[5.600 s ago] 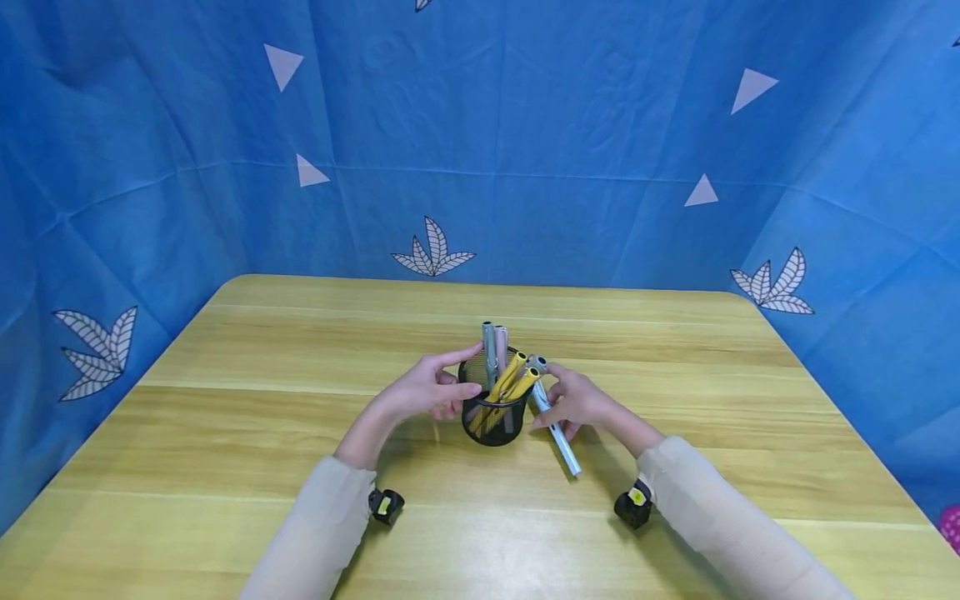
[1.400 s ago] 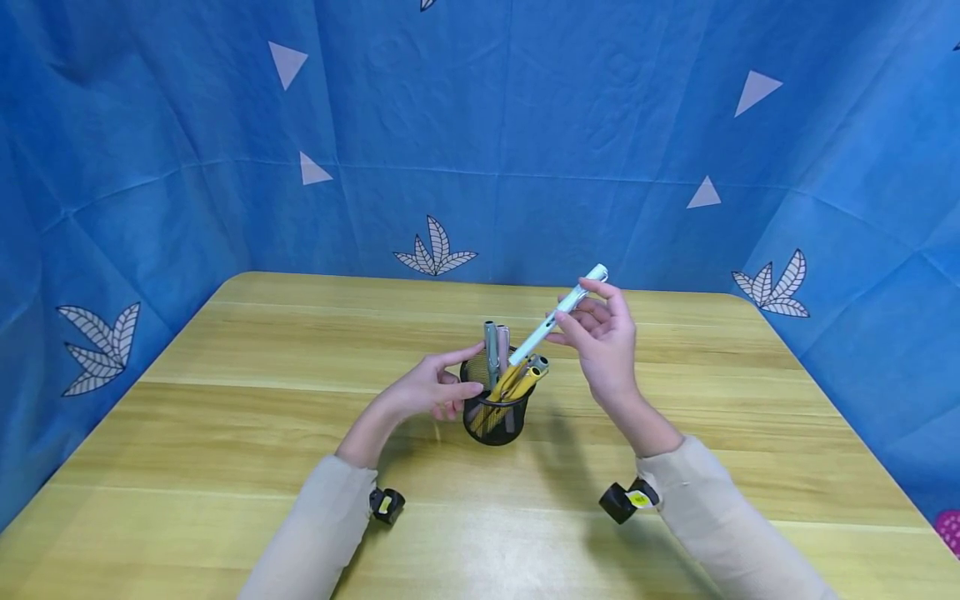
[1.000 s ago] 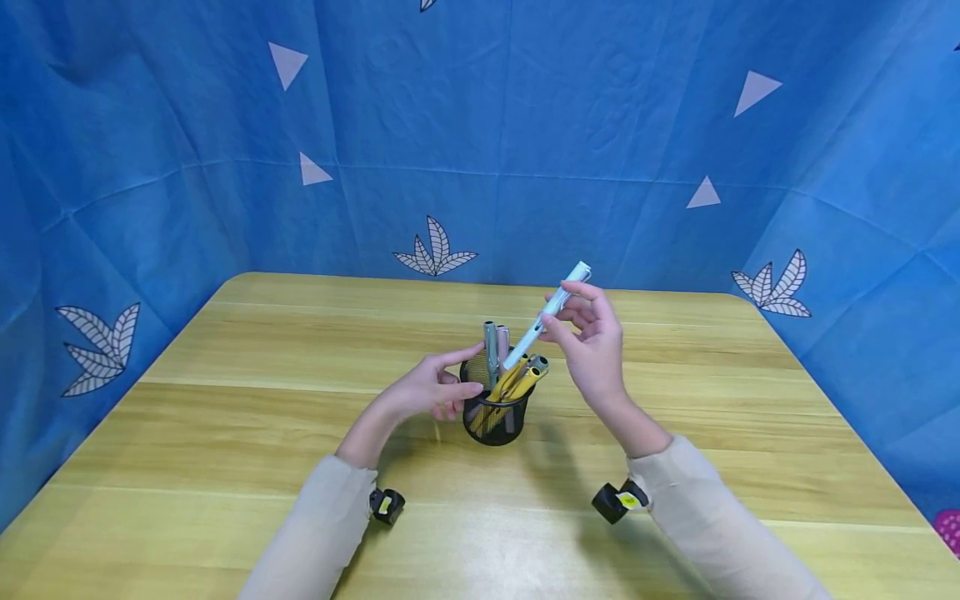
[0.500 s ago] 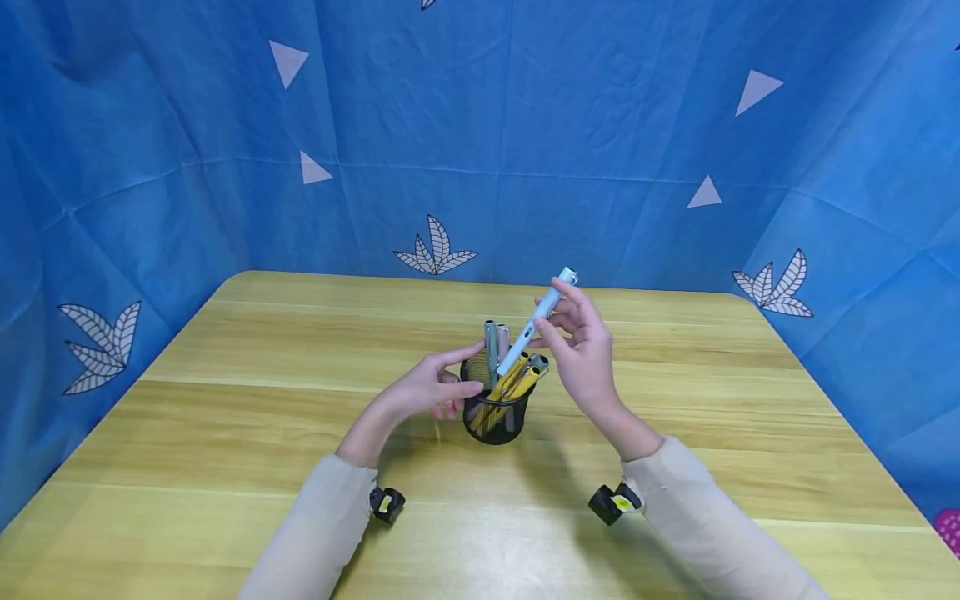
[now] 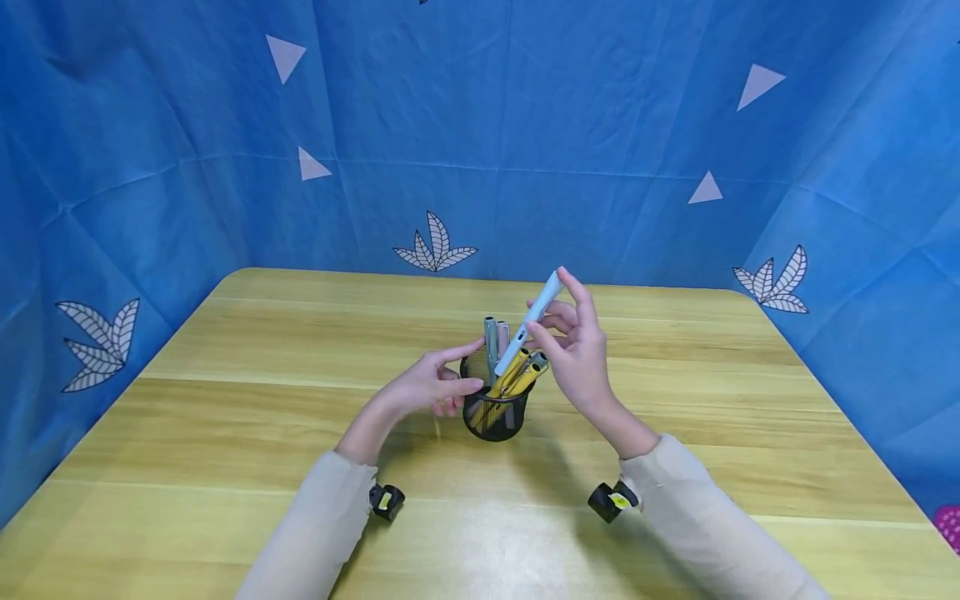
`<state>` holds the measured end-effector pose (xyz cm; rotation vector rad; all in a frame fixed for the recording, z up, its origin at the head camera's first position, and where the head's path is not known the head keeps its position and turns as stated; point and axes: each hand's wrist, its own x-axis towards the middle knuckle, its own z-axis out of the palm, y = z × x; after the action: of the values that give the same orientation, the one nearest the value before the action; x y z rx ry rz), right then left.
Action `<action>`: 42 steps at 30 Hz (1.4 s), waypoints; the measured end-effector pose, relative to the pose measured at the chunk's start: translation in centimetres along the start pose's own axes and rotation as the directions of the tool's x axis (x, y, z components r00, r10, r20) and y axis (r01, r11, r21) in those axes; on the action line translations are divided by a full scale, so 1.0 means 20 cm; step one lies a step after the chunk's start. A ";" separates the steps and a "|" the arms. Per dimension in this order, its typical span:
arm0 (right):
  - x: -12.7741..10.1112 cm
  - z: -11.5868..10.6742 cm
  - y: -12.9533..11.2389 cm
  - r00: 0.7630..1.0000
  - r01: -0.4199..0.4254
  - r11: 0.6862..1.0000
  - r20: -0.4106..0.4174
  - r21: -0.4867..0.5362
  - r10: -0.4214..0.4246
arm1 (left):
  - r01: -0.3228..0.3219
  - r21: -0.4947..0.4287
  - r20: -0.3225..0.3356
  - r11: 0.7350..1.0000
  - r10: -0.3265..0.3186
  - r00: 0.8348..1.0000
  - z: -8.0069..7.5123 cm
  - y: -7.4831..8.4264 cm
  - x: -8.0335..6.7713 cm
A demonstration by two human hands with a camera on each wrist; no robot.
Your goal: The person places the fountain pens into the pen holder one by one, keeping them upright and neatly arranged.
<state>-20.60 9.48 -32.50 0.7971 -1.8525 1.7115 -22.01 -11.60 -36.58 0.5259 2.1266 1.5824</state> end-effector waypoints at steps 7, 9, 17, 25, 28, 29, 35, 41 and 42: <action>-0.01 0.01 0.00 0.999 0.020 0.999 0.033 -0.032 -0.019 | 0.007 0.001 -0.002 1.000 -0.007 1.000 0.00 0.00 0.00; -0.01 0.01 0.01 0.999 0.028 0.998 0.038 -0.049 -0.026 | 0.007 -0.005 0.001 1.000 -0.007 1.000 0.00 0.00 0.00; -0.03 0.03 0.03 0.992 0.107 0.986 0.085 -0.125 -0.096 | 0.003 0.000 0.002 1.000 -0.003 1.000 0.00 0.00 -0.01; -0.04 0.06 -0.01 0.982 0.159 0.969 0.131 -0.189 -0.135 | 0.005 -0.016 0.016 1.000 -0.005 1.000 0.01 0.02 -0.01; -0.04 0.07 -0.07 0.979 0.167 0.963 0.150 -0.210 -0.137 | 0.007 -0.013 0.016 1.000 -0.006 1.000 0.01 0.03 -0.01; -0.04 0.08 -0.08 0.978 0.166 0.961 0.159 -0.223 -0.132 | 0.007 -0.014 0.016 1.000 -0.006 1.000 0.00 0.03 -0.01; -0.07 0.07 0.00 0.972 0.173 0.952 0.200 -0.254 -0.123 | -0.001 -0.009 0.011 1.000 0.002 1.000 0.00 0.00 0.00; -0.09 0.06 0.08 0.967 0.192 0.937 0.219 -0.291 -0.131 | -0.014 0.005 0.000 1.000 0.014 1.000 0.00 0.00 0.00; -0.09 0.06 0.08 0.967 0.193 0.936 0.219 -0.295 -0.130 | -0.016 0.006 -0.001 1.000 0.016 1.000 0.00 0.00 0.00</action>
<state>-20.51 8.46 -35.01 0.9821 -2.0581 1.2301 -22.04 -11.65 -36.64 0.5461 2.1334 1.5854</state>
